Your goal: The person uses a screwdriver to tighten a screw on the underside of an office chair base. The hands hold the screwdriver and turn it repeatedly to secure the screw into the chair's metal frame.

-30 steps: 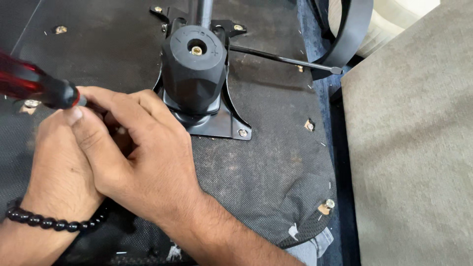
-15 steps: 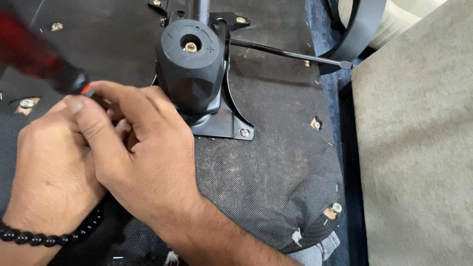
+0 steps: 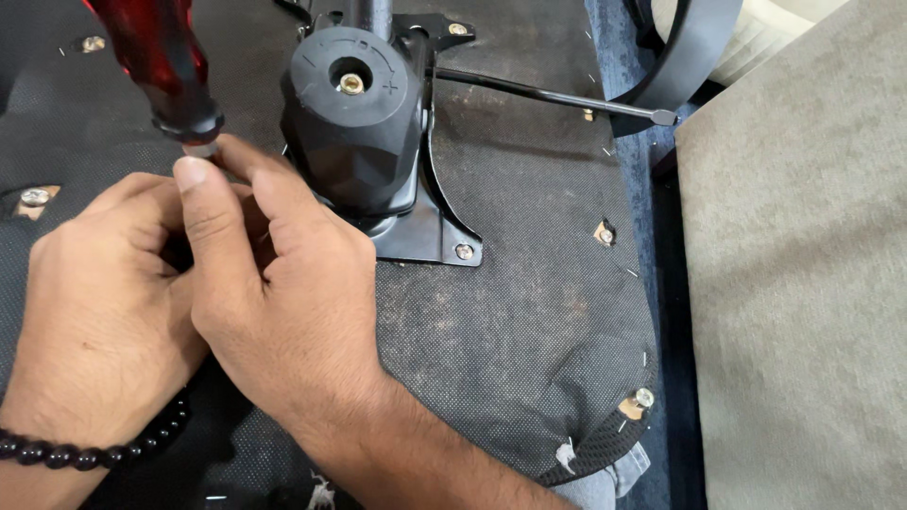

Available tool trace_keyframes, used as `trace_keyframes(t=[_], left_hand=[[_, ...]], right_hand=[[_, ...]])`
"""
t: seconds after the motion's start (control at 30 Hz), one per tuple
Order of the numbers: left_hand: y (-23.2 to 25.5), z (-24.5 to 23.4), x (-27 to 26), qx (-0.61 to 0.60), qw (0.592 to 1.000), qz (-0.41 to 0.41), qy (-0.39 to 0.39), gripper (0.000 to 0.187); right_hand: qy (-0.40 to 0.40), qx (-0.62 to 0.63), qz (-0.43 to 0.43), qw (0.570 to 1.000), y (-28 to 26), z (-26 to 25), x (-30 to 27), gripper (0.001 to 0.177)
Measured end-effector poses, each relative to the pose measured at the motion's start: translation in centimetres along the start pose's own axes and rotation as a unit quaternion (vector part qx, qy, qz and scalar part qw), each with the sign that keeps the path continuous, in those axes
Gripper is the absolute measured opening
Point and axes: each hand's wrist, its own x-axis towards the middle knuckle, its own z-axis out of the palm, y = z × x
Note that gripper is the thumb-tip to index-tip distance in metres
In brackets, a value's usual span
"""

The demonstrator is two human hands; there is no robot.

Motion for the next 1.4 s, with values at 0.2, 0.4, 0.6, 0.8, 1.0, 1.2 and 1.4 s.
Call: trace_keyframes(t=[0.2, 0.4, 0.6, 0.8, 1.0, 1.2, 1.4], left_hand=[[-0.6, -0.1, -0.1, 0.008, 1.0, 0.012, -0.01, 0.029], [-0.8, -0.2, -0.2, 0.016, 1.0, 0.017, -0.012, 0.023], [0.0, -0.7, -0.2, -0.005, 1.0, -0.001, -0.011, 0.025], [0.9, -1.1, -1.3, -0.112, 0.992, 0.029, 0.058, 0.027], [1.1, -1.1, -1.0, -0.06, 0.997, -0.045, 0.023, 0.031], [1.2, -1.2, -0.9, -0.075, 0.997, -0.006, 0.036, 0.026], [1.0, -1.4, -1.0, -0.078, 0.996, -0.018, 0.03, 0.022]], right_hand=[[-0.003, -0.006, -0.027, 1.0, 0.5, 0.1, -0.3, 0.034], [-0.03, -0.029, 0.012, 0.999, 0.5, 0.1, -0.3, 0.035], [-0.023, -0.031, -0.014, 0.999, 0.5, 0.2, -0.4, 0.034], [-0.018, -0.022, -0.014, 0.999, 0.7, 0.3, -0.2, 0.033], [-0.031, -0.027, -0.027, 0.999, 0.8, 0.2, -0.2, 0.033], [-0.025, -0.015, -0.034, 0.999, 0.9, 0.2, -0.3, 0.034], [-0.019, -0.028, -0.037, 0.999, 0.7, 0.2, -0.4, 0.032]])
